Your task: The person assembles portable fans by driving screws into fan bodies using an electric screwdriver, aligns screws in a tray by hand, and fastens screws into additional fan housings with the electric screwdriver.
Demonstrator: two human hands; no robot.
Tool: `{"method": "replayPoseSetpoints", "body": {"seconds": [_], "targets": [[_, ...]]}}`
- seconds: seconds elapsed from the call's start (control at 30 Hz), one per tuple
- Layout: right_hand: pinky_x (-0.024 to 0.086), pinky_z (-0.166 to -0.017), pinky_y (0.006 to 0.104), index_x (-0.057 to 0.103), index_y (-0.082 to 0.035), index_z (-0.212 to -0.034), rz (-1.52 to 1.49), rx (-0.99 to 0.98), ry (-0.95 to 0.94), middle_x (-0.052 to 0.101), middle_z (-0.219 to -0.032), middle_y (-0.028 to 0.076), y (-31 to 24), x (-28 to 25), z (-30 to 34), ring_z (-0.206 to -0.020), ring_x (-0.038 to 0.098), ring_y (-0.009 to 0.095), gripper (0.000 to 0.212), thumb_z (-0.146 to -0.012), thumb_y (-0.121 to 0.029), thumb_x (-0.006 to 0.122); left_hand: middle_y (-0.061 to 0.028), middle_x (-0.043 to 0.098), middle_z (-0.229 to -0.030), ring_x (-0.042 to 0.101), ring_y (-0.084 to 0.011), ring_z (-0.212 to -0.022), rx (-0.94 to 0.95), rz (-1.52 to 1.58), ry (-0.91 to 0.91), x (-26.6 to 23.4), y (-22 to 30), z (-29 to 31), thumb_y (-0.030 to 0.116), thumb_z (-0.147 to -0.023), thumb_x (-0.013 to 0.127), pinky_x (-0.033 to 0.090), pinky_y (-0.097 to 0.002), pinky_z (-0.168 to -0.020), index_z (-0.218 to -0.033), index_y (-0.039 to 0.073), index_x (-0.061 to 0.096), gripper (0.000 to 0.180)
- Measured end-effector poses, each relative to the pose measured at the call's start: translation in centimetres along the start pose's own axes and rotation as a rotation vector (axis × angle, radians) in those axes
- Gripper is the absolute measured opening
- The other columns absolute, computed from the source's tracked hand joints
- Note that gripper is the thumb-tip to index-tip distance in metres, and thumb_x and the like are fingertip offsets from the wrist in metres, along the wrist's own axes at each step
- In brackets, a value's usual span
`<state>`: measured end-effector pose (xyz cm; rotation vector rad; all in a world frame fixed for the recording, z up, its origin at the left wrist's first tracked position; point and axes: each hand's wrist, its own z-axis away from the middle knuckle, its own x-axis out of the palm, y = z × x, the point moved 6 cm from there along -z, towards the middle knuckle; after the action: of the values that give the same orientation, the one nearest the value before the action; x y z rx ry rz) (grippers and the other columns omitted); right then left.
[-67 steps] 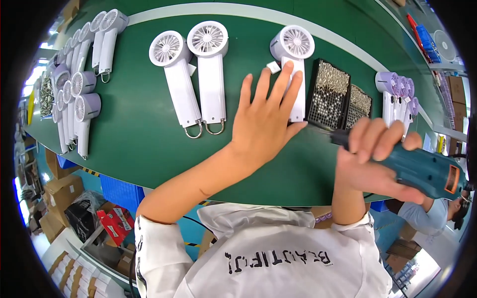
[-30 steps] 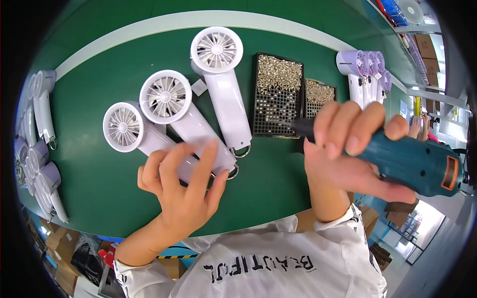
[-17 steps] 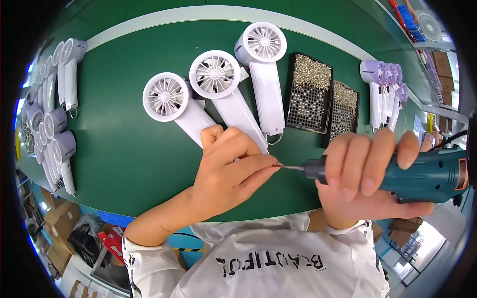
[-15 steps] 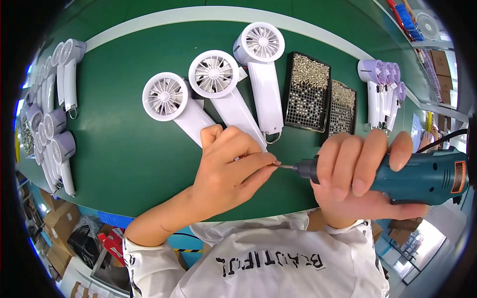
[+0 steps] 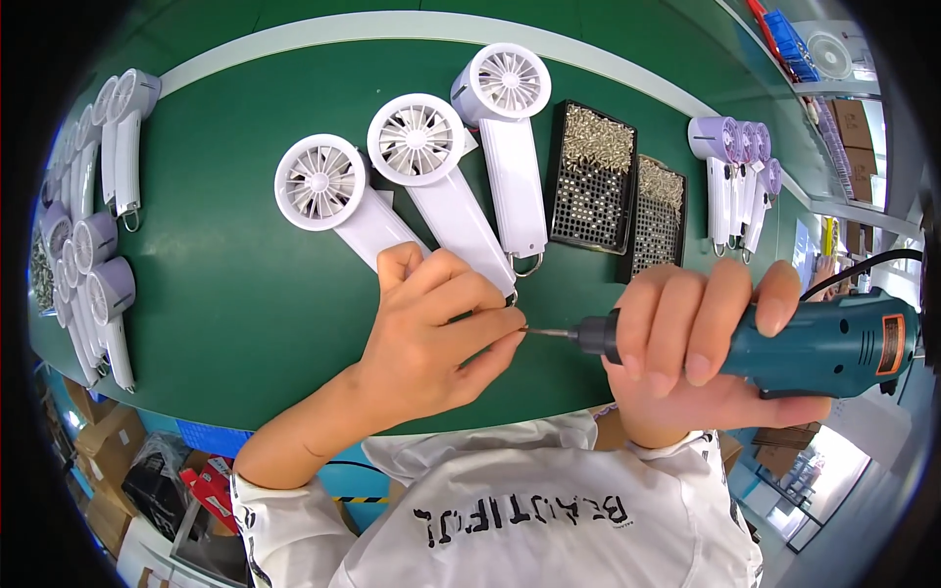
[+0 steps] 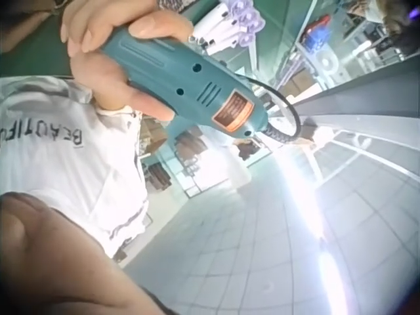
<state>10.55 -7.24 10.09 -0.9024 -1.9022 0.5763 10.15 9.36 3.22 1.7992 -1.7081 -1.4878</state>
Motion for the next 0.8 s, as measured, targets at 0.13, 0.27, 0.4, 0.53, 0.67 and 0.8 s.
{"method": "replayPoseSetpoints", "body": {"seconds": [0.13, 0.27, 0.4, 0.53, 0.67, 0.8], "targets": [[0.043, -0.049, 0.0300, 0.049, -0.011, -0.117, 0.014, 0.015, 0.022, 0.057, -0.082, 0.004, 0.52, -0.21, 0.17, -0.056, 0.056, 0.015, 0.062, -0.092, -0.068, 0.060, 0.0052, 0.062, -0.080, 0.054, -0.0164, -0.076, 0.008, 0.006, 0.011, 0.02, 0.00, 0.20, 0.005, -0.064, 0.083, 0.028, -0.0374, -0.076, -0.083, 0.012, 0.075, 0.022], [0.046, -0.050, 0.0299, 0.048, -0.011, -0.117, -0.014, -0.001, 0.000, 0.056, -0.081, 0.004, -0.44, 0.17, 0.00, -0.057, 0.056, 0.014, 0.063, -0.092, -0.068, 0.059, 0.0051, 0.062, -0.079, 0.054, -0.0164, -0.076, 0.011, -0.004, 0.002, -0.15, 0.17, 0.03, 0.005, -0.064, 0.082, 0.028, -0.0375, -0.076, -0.083, 0.012, 0.075, 0.022], [0.047, -0.049, 0.0308, 0.048, -0.011, -0.117, -0.004, 0.014, 0.012, 0.056, -0.081, 0.004, 0.21, -0.24, 0.20, -0.056, 0.057, 0.015, 0.062, -0.093, -0.068, 0.058, 0.0051, 0.061, -0.079, 0.054, -0.0162, -0.075, 0.017, -0.004, 0.008, -0.16, 0.08, 0.07, 0.005, -0.064, 0.083, 0.028, -0.0376, -0.076, -0.083, 0.012, 0.076, 0.022], [0.047, -0.049, 0.0303, 0.047, -0.011, -0.116, 0.017, -0.003, 0.010, 0.057, -0.081, 0.004, 0.23, -0.10, 0.21, -0.055, 0.057, 0.015, 0.062, -0.093, -0.067, 0.059, 0.0051, 0.061, -0.079, 0.054, -0.0158, -0.075, 0.024, 0.018, -0.013, -0.02, 0.13, 0.12, 0.005, -0.063, 0.083, 0.028, -0.0379, -0.075, -0.083, 0.012, 0.076, 0.022], [0.046, -0.047, 0.0296, 0.048, -0.011, -0.117, -0.010, -0.003, -0.031, 0.058, -0.080, 0.004, 0.15, 0.09, 0.14, -0.054, 0.056, 0.015, 0.061, -0.093, -0.066, 0.060, 0.0050, 0.061, -0.079, 0.054, -0.0156, -0.075, 0.023, 0.030, -0.025, 0.08, 0.17, 0.13, 0.005, -0.063, 0.083, 0.027, -0.0380, -0.075, -0.083, 0.013, 0.076, 0.023], [0.047, -0.047, 0.0297, 0.048, -0.011, -0.117, -0.003, -0.017, 0.009, 0.058, -0.079, 0.004, -0.19, -0.22, 0.20, -0.052, 0.055, 0.014, 0.062, -0.093, -0.067, 0.060, 0.0049, 0.061, -0.079, 0.054, -0.0154, -0.075, 0.029, 0.030, -0.023, -0.01, 0.14, 0.06, 0.005, -0.063, 0.083, 0.027, -0.0380, -0.075, -0.083, 0.012, 0.076, 0.023]]}}
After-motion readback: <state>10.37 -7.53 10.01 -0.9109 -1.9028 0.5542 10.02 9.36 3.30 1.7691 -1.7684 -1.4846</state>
